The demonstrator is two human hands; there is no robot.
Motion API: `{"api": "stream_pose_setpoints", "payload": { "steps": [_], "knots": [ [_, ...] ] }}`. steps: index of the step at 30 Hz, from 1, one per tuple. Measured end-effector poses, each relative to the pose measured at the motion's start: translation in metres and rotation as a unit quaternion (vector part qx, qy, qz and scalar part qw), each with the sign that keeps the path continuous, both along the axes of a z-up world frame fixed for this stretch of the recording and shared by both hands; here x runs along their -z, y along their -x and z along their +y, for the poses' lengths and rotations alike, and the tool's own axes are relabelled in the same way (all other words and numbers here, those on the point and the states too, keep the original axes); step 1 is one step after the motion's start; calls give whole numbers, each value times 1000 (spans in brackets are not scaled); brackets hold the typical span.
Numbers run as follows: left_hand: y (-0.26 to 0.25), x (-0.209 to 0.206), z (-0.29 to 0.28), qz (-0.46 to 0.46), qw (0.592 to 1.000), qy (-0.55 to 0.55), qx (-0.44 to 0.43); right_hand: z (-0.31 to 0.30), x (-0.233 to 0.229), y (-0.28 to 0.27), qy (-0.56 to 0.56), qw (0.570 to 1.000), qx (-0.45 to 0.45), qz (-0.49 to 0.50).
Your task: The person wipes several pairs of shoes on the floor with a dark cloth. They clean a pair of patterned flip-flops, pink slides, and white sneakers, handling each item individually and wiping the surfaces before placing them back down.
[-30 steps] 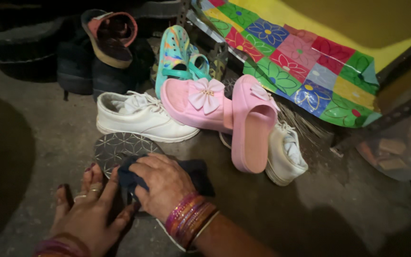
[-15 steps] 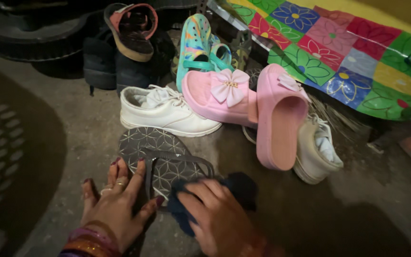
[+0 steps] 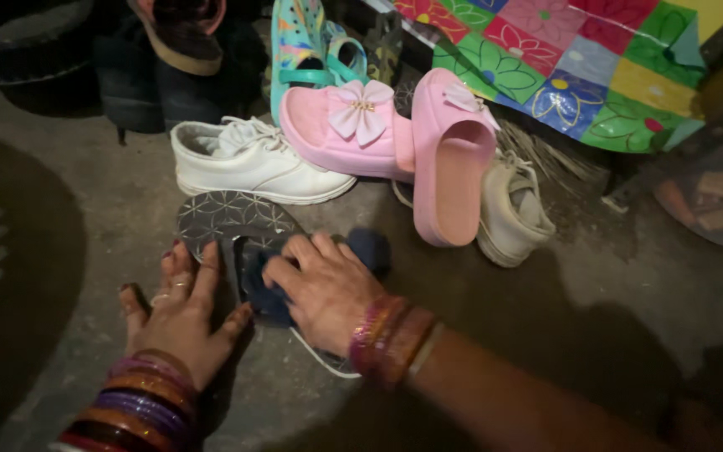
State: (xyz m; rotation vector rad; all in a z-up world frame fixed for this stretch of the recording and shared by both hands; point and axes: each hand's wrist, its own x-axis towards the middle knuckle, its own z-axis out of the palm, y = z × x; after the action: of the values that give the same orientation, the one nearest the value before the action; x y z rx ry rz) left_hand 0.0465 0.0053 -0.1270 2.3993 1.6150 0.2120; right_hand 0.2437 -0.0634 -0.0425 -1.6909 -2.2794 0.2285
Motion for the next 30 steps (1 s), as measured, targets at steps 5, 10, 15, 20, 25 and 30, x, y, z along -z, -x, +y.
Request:
{"api": "stream_pose_setpoints", "payload": {
  "steps": [5, 10, 15, 20, 25, 30],
  "knots": [
    [4, 11, -2, -49, 998, -30, -6, 10, -16, -11, -172, 969, 65, 166],
    [2, 7, 10, -102, 994, -36, -5, 69, -1, 5, -294, 944, 58, 138],
    [2, 6, 17, -11, 999, -44, 8, 117, 38, 18, -200, 978, 21, 61],
    [3, 11, 16, -7, 998, -57, 17, 119, 52, 33, -243, 961, 111, 74],
    [4, 11, 15, -15, 998, -61, 17, 92, 38, 28, -154, 980, 113, 56],
    [0, 12, 17, 23, 999, -23, -9, 69, 24, -3, -93, 981, 156, 66]
  ]
}}
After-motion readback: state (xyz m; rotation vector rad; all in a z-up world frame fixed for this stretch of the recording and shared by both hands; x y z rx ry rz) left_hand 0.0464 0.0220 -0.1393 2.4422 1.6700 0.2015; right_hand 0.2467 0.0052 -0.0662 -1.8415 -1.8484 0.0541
